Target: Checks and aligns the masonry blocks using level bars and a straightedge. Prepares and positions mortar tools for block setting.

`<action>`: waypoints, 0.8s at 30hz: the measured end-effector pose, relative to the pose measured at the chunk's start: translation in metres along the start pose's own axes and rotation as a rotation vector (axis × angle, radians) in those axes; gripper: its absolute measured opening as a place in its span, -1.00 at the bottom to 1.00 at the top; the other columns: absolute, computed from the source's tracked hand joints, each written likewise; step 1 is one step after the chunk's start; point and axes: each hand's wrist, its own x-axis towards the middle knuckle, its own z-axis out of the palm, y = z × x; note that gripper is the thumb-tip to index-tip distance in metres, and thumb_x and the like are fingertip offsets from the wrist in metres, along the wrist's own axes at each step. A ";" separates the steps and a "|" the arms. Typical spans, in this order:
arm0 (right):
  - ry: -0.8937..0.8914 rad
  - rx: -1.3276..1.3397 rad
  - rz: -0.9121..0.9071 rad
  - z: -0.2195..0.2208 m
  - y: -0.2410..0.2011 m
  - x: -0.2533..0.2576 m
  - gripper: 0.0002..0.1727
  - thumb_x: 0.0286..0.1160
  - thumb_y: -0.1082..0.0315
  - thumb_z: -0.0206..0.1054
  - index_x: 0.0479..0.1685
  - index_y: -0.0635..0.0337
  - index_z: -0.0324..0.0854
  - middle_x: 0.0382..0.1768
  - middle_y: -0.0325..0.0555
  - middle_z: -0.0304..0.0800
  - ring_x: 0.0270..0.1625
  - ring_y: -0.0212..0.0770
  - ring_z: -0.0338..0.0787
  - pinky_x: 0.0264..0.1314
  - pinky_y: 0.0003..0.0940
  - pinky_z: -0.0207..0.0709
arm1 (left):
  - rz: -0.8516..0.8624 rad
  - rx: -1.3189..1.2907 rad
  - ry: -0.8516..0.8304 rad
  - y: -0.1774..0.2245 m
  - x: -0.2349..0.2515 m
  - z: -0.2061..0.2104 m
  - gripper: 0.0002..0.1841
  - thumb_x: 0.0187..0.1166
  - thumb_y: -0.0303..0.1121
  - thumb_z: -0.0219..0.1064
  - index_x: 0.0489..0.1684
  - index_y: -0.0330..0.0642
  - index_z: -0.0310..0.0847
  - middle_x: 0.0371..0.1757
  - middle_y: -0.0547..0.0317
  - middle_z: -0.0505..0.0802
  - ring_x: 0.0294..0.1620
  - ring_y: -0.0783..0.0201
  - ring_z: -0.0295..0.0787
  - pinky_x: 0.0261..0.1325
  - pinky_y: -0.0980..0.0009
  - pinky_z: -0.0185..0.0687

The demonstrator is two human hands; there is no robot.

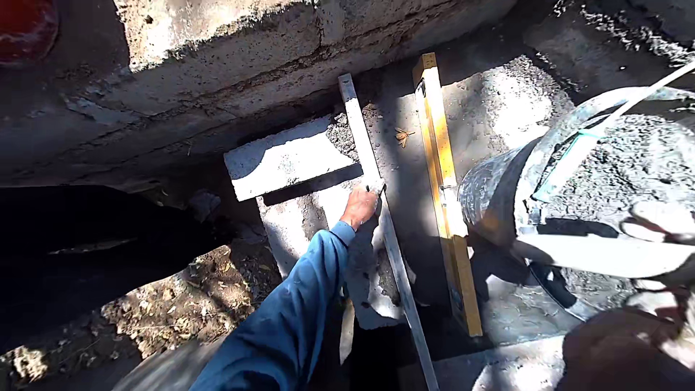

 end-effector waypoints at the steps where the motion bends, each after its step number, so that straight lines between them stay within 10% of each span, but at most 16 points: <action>1: -0.029 -0.027 -0.005 0.040 -0.009 0.000 -0.53 0.76 0.23 0.21 0.40 0.47 0.40 0.21 -0.14 0.76 0.34 -0.35 0.74 0.48 -0.28 0.61 | -0.003 -0.009 -0.020 -0.002 0.000 -0.001 -0.49 0.78 0.08 0.10 0.14 -0.24 0.67 -0.03 -0.17 0.80 -0.03 -0.05 0.75 0.02 -0.11 0.63; 3: -0.121 -0.147 0.057 0.113 -0.001 0.000 -0.56 0.73 0.26 0.25 0.36 0.47 0.47 0.15 -0.10 0.77 0.26 -0.41 0.76 0.40 -0.35 0.67 | 0.002 -0.016 -0.033 -0.002 0.002 -0.004 -0.55 0.78 0.01 0.14 0.08 -0.25 0.69 -0.10 -0.14 0.80 -0.10 -0.01 0.74 -0.03 -0.08 0.63; 5: -0.292 -0.273 -0.001 0.163 0.028 0.008 -0.64 0.75 0.26 0.25 0.23 0.42 0.62 0.03 0.23 0.82 0.08 0.00 0.84 0.21 -0.02 0.67 | 0.029 -0.003 -0.015 -0.005 0.002 -0.004 -0.63 0.75 -0.10 0.16 -0.02 -0.27 0.69 -0.15 -0.14 0.80 -0.13 -0.01 0.74 -0.05 -0.08 0.63; 13: -0.425 -0.327 -0.242 0.244 0.109 0.031 -0.68 0.71 0.24 0.27 0.20 0.25 0.74 -0.01 0.15 0.89 0.01 0.07 0.91 0.09 0.04 0.74 | -0.003 -0.025 -0.004 0.010 0.001 -0.001 -0.73 0.73 -0.26 0.17 0.01 -0.30 0.68 -0.10 -0.15 0.81 -0.06 -0.01 0.76 0.00 -0.07 0.65; 16: -0.483 -0.425 -0.110 0.167 0.019 0.032 -0.63 0.79 0.19 0.23 0.37 0.21 0.58 -0.09 0.13 0.80 -0.16 0.03 0.82 -0.16 0.01 0.66 | -0.021 -0.009 -0.039 0.018 -0.006 -0.008 -0.69 0.79 -0.26 0.11 0.04 -0.36 0.66 -0.07 -0.21 0.78 -0.03 -0.05 0.72 0.06 -0.10 0.57; 21: 0.060 -0.664 0.047 -0.040 -0.017 0.036 -0.65 0.79 0.14 0.23 0.02 0.32 0.64 -0.33 -0.18 0.67 -0.33 -0.40 0.70 -0.23 -0.37 0.65 | -0.029 0.002 -0.050 0.005 0.014 0.002 -0.59 0.80 -0.10 0.15 0.06 -0.33 0.70 -0.02 -0.18 0.81 0.07 -0.03 0.75 0.22 -0.11 0.59; 24: -0.044 -1.086 0.223 -0.092 0.017 0.060 -0.32 0.77 -0.23 0.04 0.29 0.27 0.58 -0.07 0.19 0.72 -0.06 0.01 0.74 0.08 0.10 0.60 | -0.018 -0.003 -0.058 0.006 0.014 -0.001 -0.59 0.80 -0.09 0.15 0.04 -0.32 0.70 -0.08 -0.15 0.81 0.00 0.00 0.75 0.17 -0.08 0.58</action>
